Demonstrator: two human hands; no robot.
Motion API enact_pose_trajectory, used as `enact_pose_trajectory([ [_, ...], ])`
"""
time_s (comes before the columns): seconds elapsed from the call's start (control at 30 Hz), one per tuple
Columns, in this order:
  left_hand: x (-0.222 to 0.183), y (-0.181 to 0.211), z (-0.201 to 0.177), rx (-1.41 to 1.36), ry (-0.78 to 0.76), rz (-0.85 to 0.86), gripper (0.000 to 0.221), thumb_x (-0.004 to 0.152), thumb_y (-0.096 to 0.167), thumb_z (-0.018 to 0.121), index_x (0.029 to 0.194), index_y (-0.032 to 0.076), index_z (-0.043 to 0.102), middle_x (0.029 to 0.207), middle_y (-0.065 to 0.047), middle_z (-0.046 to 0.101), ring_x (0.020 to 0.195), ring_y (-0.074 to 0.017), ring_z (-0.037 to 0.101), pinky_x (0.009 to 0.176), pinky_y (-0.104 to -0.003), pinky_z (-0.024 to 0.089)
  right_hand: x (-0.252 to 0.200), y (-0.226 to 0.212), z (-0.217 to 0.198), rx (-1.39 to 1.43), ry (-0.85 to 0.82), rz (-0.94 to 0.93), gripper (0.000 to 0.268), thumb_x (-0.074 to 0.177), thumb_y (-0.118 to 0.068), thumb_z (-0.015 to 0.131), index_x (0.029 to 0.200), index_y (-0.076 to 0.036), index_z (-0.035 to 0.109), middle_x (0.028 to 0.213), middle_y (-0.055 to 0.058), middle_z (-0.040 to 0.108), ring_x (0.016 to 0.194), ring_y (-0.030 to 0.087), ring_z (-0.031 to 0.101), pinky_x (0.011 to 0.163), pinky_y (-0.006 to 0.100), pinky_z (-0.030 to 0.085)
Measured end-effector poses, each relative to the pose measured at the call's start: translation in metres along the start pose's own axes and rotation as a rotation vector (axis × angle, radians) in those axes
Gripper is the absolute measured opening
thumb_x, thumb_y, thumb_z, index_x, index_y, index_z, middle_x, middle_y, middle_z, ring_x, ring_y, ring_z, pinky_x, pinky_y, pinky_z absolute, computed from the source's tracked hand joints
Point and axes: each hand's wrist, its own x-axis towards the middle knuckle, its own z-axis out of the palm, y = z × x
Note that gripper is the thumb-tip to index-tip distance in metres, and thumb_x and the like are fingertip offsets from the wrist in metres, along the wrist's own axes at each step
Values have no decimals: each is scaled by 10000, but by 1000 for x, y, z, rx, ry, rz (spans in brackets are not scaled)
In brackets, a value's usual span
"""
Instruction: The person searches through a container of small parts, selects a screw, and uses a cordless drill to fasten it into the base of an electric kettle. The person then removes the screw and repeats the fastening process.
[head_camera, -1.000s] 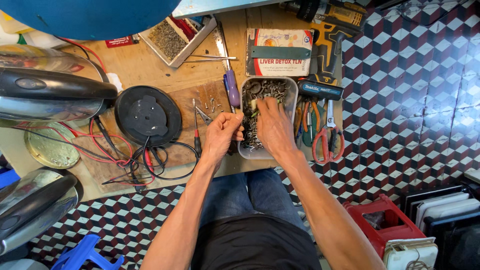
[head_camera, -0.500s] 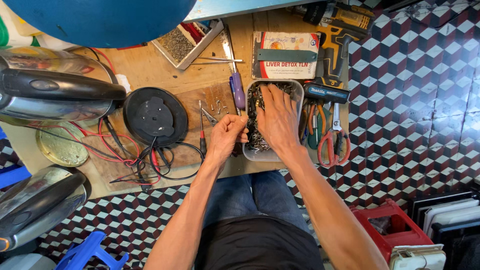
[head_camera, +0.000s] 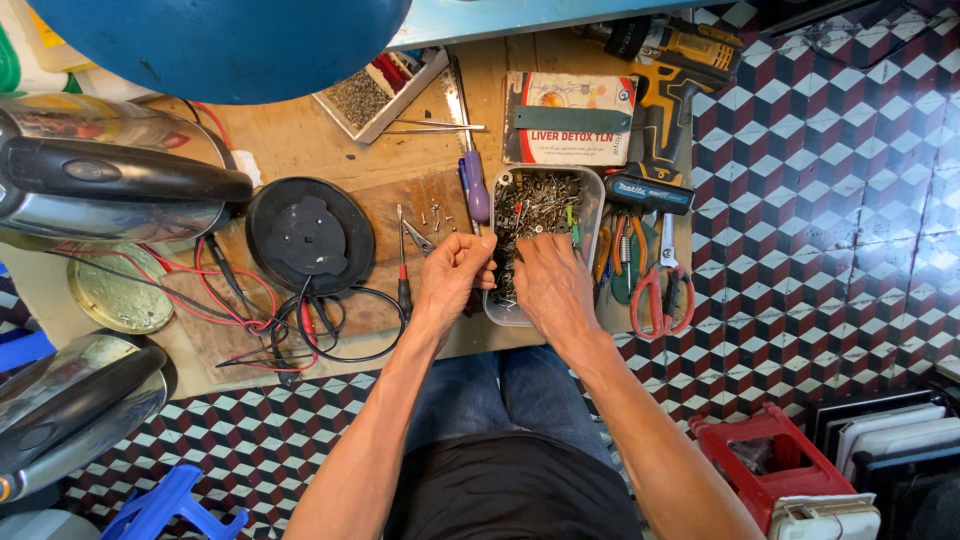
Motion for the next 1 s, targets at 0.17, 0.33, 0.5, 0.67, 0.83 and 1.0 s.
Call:
enact_pose_trajectory([
  [0.17,0,2,2,6,3,-10,313,947,352,717,998,47,667,790,7,665,672,-60,610,651,-224,551,-18,-11,-6,-26,10,-6,224,913,-94,635,1114,-8,682,1036,118,645,1036,309,598,868,447,486],
  [0.33,0,4,1,14,-3,-17,318,947,361,713,1005,52,671,784,12,660,663,-56,606,648,-220,552,-25,-14,-12,7,-24,31,286,920,-133,639,1169,0,686,1116,141,673,1096,312,605,950,447,469],
  [0.5,2,0,-2,-9,-6,-18,309,950,349,713,1010,49,669,784,14,655,659,-56,605,641,-217,547,-19,-2,-15,146,31,72,195,977,-82,590,1095,41,686,1187,193,672,1183,361,601,1021,453,480],
  [0.67,4,-2,-2,-40,-8,6,282,950,307,717,1014,37,665,788,12,663,661,-50,605,636,-207,548,-8,1,-11,231,88,191,197,995,-75,577,1077,60,695,1160,205,686,1082,372,651,954,426,525],
  [0.83,-21,4,16,8,86,208,213,962,193,735,1077,14,730,854,6,685,725,-47,581,640,-204,481,-12,-13,-6,924,-7,709,259,999,-180,581,1111,1,731,1013,86,742,851,190,673,762,320,550],
  [1.0,-54,16,44,213,204,424,166,977,133,716,1084,21,776,999,-40,706,839,-82,609,718,-243,497,-23,-8,-8,1650,-73,859,255,1034,-201,595,1138,17,676,975,67,689,878,141,627,802,297,526],
])
